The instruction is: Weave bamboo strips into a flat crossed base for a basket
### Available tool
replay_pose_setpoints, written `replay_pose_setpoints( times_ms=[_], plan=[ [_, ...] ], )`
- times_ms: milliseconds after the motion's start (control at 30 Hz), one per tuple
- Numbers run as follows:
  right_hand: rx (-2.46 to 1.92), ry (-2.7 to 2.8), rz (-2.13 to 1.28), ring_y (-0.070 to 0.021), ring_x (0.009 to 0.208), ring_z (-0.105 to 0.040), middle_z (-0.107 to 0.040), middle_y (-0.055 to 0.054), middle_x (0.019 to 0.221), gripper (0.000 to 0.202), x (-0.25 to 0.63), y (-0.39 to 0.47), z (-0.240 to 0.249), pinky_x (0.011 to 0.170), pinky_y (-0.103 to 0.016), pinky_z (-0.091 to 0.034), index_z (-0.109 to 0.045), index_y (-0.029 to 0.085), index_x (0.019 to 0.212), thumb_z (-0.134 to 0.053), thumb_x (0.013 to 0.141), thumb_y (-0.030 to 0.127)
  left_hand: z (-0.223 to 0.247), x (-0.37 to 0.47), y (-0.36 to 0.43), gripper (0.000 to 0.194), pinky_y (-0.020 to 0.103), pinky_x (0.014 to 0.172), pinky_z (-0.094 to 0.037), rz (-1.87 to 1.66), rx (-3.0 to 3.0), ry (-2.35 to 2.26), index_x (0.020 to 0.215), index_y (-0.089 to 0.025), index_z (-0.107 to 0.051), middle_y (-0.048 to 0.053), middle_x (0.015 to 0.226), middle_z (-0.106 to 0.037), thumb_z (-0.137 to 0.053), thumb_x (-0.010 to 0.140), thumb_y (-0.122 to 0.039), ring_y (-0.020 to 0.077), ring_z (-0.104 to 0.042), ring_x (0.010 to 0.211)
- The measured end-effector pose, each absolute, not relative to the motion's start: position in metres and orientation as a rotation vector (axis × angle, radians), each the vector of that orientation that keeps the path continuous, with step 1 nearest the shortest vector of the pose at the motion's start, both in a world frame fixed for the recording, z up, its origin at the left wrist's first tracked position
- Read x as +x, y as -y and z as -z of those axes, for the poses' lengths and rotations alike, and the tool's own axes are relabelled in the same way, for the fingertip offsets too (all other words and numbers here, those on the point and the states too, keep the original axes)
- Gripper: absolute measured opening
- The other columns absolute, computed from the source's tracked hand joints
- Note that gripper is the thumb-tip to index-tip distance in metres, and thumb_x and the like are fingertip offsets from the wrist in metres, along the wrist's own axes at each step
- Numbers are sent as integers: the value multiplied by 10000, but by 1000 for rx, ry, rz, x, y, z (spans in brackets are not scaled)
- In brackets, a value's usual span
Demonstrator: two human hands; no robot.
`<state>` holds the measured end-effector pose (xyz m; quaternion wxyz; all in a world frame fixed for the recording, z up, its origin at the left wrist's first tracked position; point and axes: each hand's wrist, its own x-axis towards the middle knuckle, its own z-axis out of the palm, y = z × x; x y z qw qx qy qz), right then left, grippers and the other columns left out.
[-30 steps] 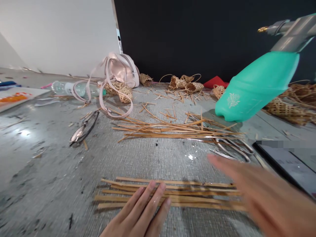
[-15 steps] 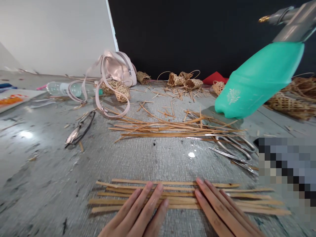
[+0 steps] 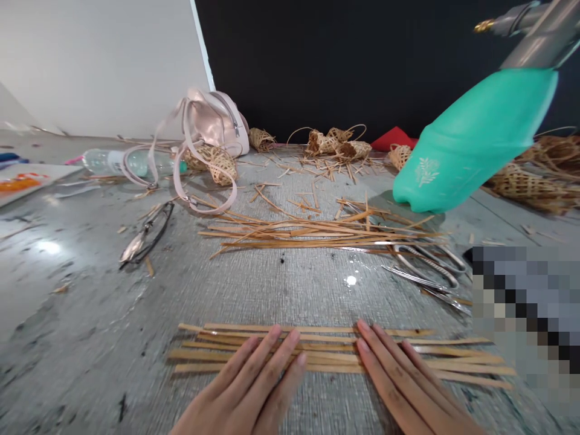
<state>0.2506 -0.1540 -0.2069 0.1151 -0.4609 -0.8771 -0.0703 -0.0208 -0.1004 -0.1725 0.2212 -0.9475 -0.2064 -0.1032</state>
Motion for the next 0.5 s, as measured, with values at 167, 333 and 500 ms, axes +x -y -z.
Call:
replay_pose_setpoints(
  times_ms=[167, 333, 500],
  plan=[
    [-1313, 2560, 179, -217, 1115, -521, -383, -39, 1368, 705, 248, 153, 200, 833, -301, -507, -12, 225, 1438, -391, 852, 322, 165, -21, 104, 540, 301, 973, -354, 216, -2676, 629, 1277, -144, -455, 76, 1286, -520, -326, 758, -70, 203, -464, 1191],
    [-1356, 2536, 153, -231, 1157, -480, -339, -43, 1398, 736, 245, 157, 197, 859, -319, -492, 25, 224, 1433, -408, 855, 368, 158, -20, 107, 586, 334, 961, -388, 118, -2696, 667, 1312, -127, -409, 101, 1331, -460, -306, 741, -45, 216, -435, 1217],
    [-1374, 2506, 228, -212, 1176, -462, -369, -60, 1380, 730, 240, 159, 196, 867, -286, -485, -3, 176, 1437, -415, 844, 287, 158, -19, 108, 593, 320, 953, -406, 87, -2747, 659, 1300, -105, -421, 96, 1348, -435, -309, 721, -38, 205, -429, 1220]
  ],
)
